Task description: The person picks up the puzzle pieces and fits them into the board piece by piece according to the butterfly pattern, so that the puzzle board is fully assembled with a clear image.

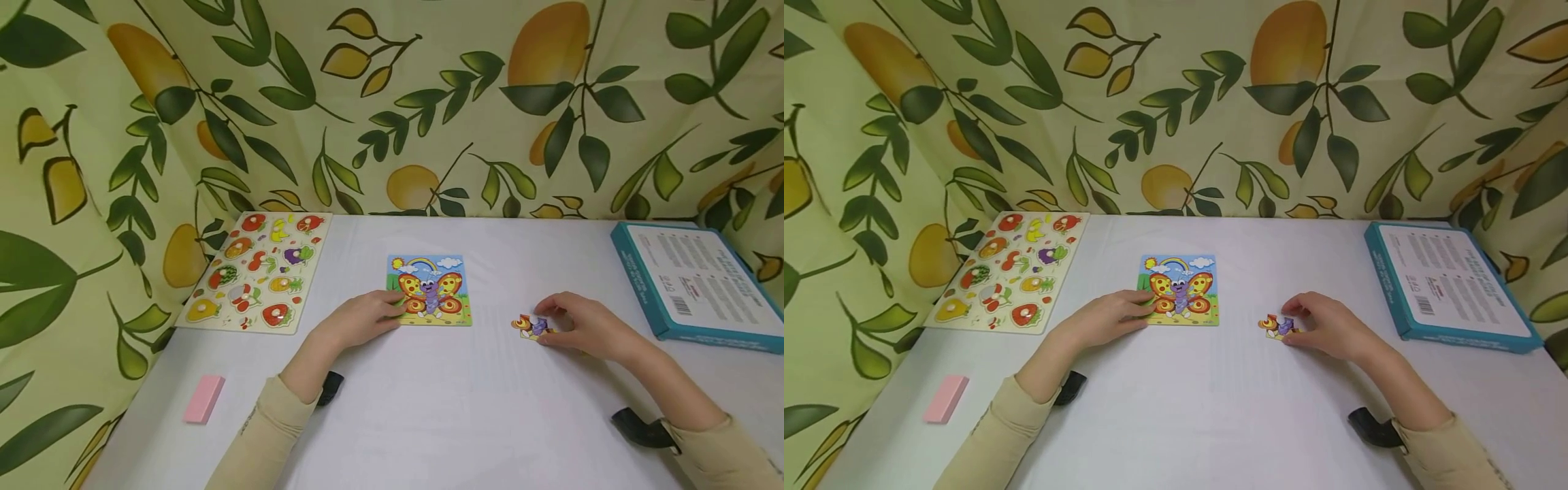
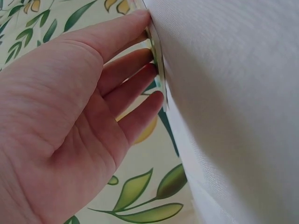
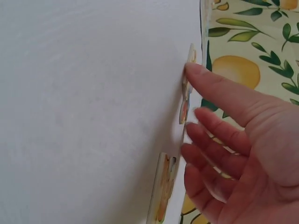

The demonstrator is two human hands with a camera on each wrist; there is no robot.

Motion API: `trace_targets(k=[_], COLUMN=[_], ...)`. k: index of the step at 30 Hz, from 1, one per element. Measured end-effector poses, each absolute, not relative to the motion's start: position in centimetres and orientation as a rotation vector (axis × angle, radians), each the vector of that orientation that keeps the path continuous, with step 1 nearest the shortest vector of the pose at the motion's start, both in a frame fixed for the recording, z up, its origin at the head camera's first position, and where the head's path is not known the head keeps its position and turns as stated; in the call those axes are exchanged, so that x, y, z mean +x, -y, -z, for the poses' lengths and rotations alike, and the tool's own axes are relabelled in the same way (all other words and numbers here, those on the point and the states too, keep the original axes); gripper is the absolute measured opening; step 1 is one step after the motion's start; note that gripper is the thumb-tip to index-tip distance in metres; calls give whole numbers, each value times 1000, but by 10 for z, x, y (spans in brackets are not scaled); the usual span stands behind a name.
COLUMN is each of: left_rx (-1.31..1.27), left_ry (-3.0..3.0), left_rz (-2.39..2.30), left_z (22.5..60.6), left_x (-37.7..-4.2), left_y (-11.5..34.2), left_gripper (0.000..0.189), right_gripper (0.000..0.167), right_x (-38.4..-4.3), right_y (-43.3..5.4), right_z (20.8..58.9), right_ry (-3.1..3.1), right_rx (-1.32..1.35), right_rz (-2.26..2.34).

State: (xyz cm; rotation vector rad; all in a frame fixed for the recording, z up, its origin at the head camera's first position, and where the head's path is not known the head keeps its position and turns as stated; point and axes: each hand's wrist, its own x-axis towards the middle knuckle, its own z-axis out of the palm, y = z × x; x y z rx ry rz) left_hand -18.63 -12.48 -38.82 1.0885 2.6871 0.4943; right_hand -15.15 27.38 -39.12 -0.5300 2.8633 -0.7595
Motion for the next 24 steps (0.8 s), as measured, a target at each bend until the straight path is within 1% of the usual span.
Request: trace_targets(k=[5, 10, 14, 17, 19, 21, 24], left_rx=[1066, 1051, 1083, 1117, 1122, 1109, 1075], left_ry=[-2676, -2674, -2685, -2697, -2700, -2697, -2683], left_rz=[-504, -504, -491, -476, -469, -464, -462], left_z=[387, 386, 386, 387, 387, 387, 387], left_x=[-185, -184, -185, -186, -186, -187, -186], left_y=[125, 124, 123, 122, 122, 123, 123], left_gripper=[39, 39, 38, 37, 38, 39, 42], right_gripper=[43, 43, 33, 21, 18, 19, 27], right_x=[-153, -153, -153, -158, -164, -171, -181], right_y=[-271, -272, -267, -255, -242, -227, -203], right_z=[392, 392, 393, 393, 393, 393, 395], right_ry=[-2873, -2837, -2808, -2782, -2747, -2674, -2561], right_rx=[-447, -465, -525, -544, -543, -523, -496], right_rz=[736, 794, 878, 983, 1056, 1135, 1209])
